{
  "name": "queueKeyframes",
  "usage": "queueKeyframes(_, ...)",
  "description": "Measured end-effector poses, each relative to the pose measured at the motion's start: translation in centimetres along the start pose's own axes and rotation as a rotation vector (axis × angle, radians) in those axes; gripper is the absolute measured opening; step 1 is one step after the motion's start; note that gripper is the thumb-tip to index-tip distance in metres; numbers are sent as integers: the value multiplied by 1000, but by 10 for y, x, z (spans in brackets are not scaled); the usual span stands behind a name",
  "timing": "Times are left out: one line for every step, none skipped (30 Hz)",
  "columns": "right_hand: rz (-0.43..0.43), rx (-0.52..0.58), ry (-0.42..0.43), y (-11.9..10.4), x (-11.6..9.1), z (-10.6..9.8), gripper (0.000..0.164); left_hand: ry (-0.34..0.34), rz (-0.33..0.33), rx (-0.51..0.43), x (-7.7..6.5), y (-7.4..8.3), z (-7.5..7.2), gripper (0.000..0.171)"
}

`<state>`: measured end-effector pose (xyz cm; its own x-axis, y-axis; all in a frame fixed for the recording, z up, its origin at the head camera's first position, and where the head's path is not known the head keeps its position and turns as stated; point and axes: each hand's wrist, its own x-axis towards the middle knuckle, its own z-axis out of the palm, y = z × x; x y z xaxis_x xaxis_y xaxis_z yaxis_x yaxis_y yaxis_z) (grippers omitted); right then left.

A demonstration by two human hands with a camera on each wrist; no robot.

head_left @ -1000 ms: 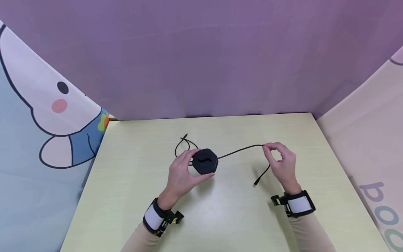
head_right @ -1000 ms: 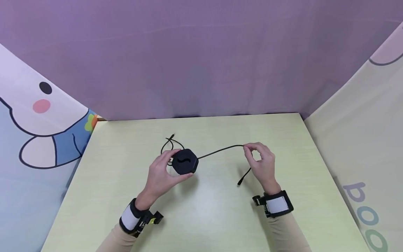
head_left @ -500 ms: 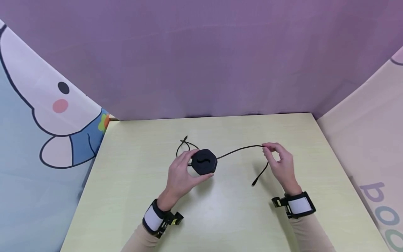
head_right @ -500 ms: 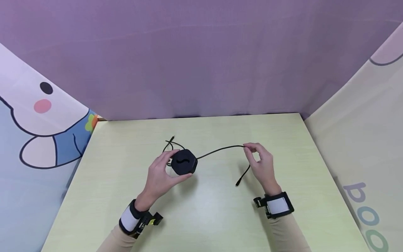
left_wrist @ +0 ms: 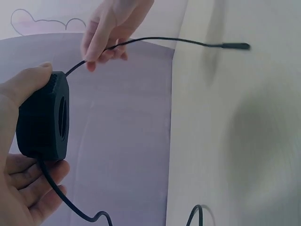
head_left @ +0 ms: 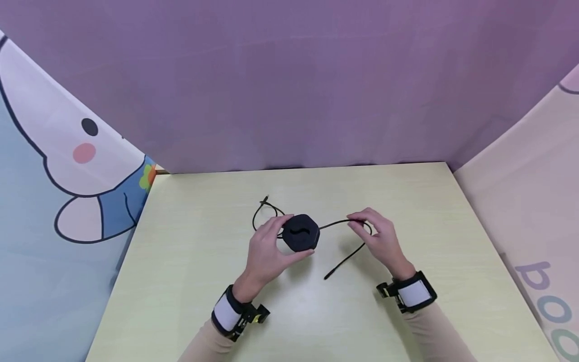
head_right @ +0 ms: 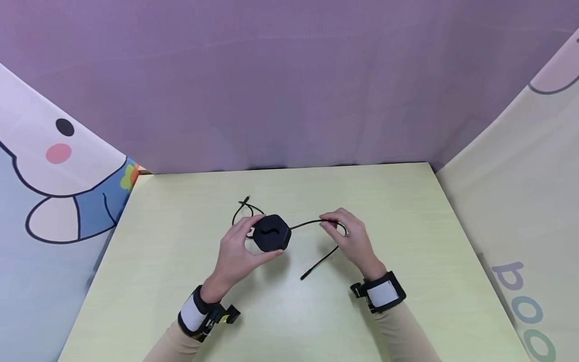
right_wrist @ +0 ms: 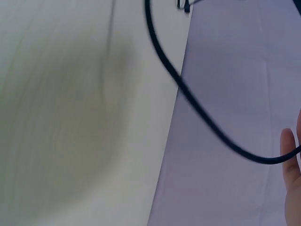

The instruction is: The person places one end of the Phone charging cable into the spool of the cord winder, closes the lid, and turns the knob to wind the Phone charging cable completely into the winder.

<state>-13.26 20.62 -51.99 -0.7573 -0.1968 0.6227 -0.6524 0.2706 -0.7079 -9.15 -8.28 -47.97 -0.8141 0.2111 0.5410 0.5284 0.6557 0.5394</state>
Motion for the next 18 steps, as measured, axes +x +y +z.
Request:
queueKeyframes(-22,13,-15,-2,2,4,35,0,4,1,0,0,0,87)
queueKeyframes(-48,21,-27,-4,3,8,34,0,7,1,0,1,1,87)
queueKeyframes(-70,27,-42,-6,5,11,32,0,11,1,0,1,2,87)
queueKeyframes(-89,35,-55,-8,7,15,28,0,16,0,0,1,2,87)
queueKeyframes(-109,40,-68,-10,8,19,24,-1,21,0,0,1,3,87)
queueKeyframes(-126,44,-81,-13,9,22,21,-2,28,-1,0,2,3,87)
queueKeyframes(-138,48,-93,-15,10,25,18,-4,33,0,0,2,4,87)
queueKeyframes(-144,53,-107,-17,10,27,16,-5,36,-3,0,2,4,87)
queueKeyframes(-147,57,-119,-19,11,29,16,-6,39,-5,0,2,5,86)
queueKeyframes(-149,60,-128,-21,12,31,16,-6,41,-7,0,3,5,86)
queueKeyframes(-150,60,-133,-22,12,32,18,-6,43,-8,1,3,5,86)
queueKeyframes(-150,60,-135,-24,13,33,21,-6,45,-9,1,3,5,86)
queueKeyframes(-152,61,-134,-25,13,34,24,-7,46,-9,1,3,5,86)
queueKeyframes(-157,58,-132,-26,13,34,27,-8,47,-9,1,3,5,86)
queueKeyframes(-162,52,-125,-26,13,34,28,-10,48,-7,1,3,5,86)
queueKeyframes(-169,45,-118,-26,13,34,27,-11,50,-4,1,3,5,87)
queueKeyframes(-176,38,-110,-26,13,33,25,-12,52,0,1,4,5,87)
queueKeyframes(-183,33,-102,-26,13,33,20,-12,54,4,1,4,6,86)
